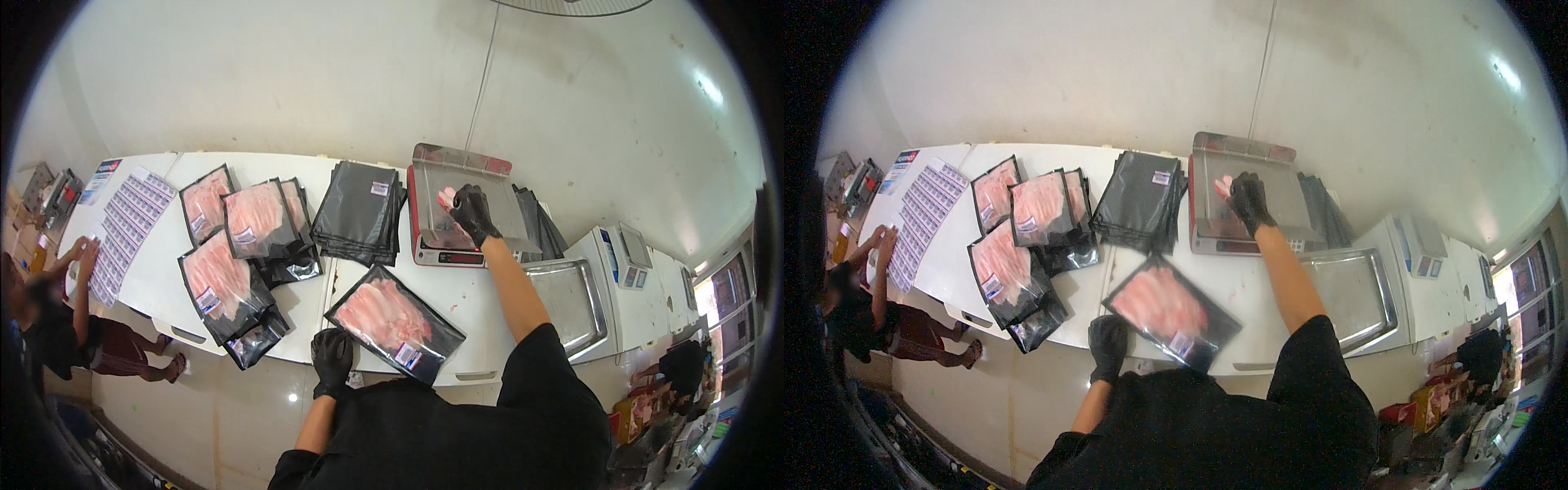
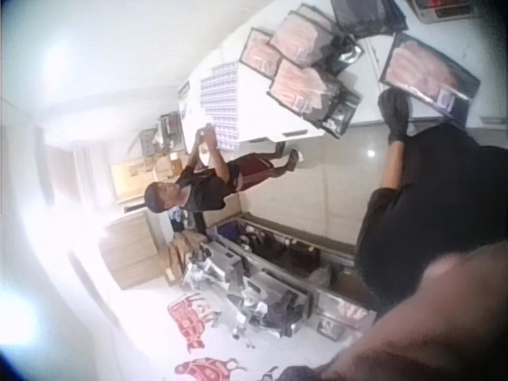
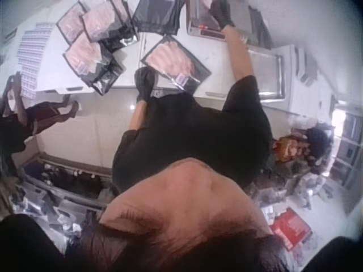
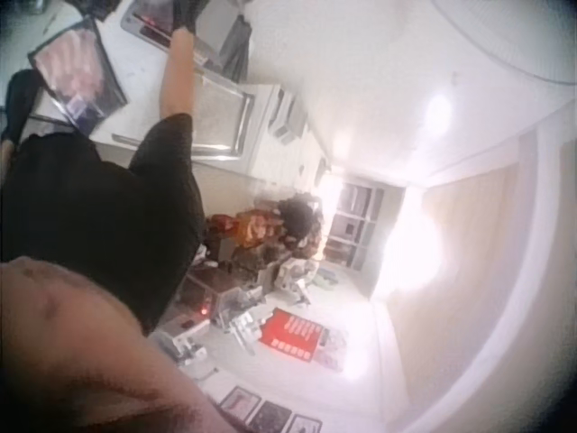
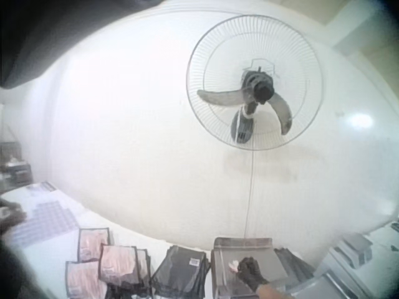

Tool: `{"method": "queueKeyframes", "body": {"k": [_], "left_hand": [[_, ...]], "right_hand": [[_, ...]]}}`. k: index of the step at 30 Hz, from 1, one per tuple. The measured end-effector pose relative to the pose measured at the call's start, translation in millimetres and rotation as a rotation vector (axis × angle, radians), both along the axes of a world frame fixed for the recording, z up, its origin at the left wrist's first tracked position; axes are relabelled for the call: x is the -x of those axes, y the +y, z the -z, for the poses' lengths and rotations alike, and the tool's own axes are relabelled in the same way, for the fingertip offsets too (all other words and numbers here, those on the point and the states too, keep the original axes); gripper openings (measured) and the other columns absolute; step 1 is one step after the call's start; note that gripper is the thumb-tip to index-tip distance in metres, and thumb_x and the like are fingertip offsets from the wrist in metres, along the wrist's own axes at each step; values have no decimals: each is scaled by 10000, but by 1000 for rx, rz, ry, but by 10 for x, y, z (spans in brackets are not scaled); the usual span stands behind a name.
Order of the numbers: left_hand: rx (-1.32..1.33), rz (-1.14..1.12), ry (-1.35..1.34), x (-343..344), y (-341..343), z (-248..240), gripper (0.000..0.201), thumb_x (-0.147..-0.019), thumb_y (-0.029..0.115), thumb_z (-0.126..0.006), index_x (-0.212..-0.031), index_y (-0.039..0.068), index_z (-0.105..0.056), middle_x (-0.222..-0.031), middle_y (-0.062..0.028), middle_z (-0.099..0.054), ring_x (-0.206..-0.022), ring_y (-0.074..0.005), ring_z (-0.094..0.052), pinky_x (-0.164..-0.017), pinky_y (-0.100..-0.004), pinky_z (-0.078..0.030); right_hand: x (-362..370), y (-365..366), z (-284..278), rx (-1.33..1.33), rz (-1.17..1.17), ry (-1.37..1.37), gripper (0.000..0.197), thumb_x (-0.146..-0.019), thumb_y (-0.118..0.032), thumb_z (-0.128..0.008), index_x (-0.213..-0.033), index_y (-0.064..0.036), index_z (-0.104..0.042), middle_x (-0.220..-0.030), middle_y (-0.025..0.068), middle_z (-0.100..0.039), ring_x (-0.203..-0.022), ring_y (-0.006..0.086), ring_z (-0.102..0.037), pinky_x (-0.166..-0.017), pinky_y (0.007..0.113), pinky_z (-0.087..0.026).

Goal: The person places slices of meat onto a plastic tray, weighs the tray on a digital scale, and then slides the tray into a plastic bag.

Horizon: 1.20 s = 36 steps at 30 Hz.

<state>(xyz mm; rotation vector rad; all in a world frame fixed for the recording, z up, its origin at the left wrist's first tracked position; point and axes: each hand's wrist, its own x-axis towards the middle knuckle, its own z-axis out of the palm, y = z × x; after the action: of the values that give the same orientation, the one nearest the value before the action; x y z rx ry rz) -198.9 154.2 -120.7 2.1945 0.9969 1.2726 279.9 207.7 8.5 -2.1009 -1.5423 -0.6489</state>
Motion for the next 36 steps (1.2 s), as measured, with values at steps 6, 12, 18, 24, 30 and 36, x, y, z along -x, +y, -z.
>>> {"method": "queueKeyframes", "body": {"k": [6, 12, 18, 24, 30, 36], "left_hand": [[43, -6, -129, -182, -188, -154, 149, -749, -19, -715, -880, 43, -682, -959, -116, -661, -986, -314, -594, -887, -423, -464], [100, 104, -288, -657, -769, -731, 157, -775, -32, -705, -915, 36, -688, -996, -124, -666, -1004, -309, -602, -907, -421, -469], [578, 367, -544, -1585, -1278, -1222, 442, -845, 37, -707, -1266, -11, -582, -1166, -126, -640, -1085, -227, -581, -947, -345, -464], [892, 440, -252, -1858, -1727, -1515, 410, -895, 123, -715, -1258, -40, -615, -1124, -83, -681, -973, -126, -618, -874, -283, -502], [934, 581, -289, -1948, -2147, -1007, 456, -912, 92, -677, -1322, -60, -547, -1212, -89, -648, -1114, -130, -573, -946, -283, -471], [1080, 662, -282, -2014, -2233, -1078, 508, -907, 61, -669, -1369, -66, -502, -1282, -125, -623, -1161, -164, -569, -1018, -303, -429]], "right_hand": [[-233, -715, -412, -287, -239, 578, 233, -754, -145, -807, -735, -41, -599, -676, 87, -562, -610, 192, -490, -615, 321, -443], [257, -1481, -834, -399, -280, 837, 250, -789, -62, -803, -715, -45, -565, -695, -24, -538, -666, 67, -463, -621, 266, -426], [1278, -2236, -495, -298, -323, 1140, 201, -822, -56, -783, -758, -38, -594, -713, -48, -549, -697, 58, -460, -641, 258, -423], [1577, -2945, 219, -445, -247, 1369, 103, -839, 4, -731, -919, -2, -665, -863, 15, -650, -803, 95, -579, -754, 268, -494], [1286, -3419, 667, -382, -302, 1744, 44, -933, -80, -625, -910, -44, -630, -837, -23, -576, -812, 81, -518, -738, 253, -435], [1094, -3670, 541, -578, -285, 1956, 100, -888, -24, -665, -961, -65, -611, -909, -7, -621, -837, 88, -578, -739, 237, -468]]}}
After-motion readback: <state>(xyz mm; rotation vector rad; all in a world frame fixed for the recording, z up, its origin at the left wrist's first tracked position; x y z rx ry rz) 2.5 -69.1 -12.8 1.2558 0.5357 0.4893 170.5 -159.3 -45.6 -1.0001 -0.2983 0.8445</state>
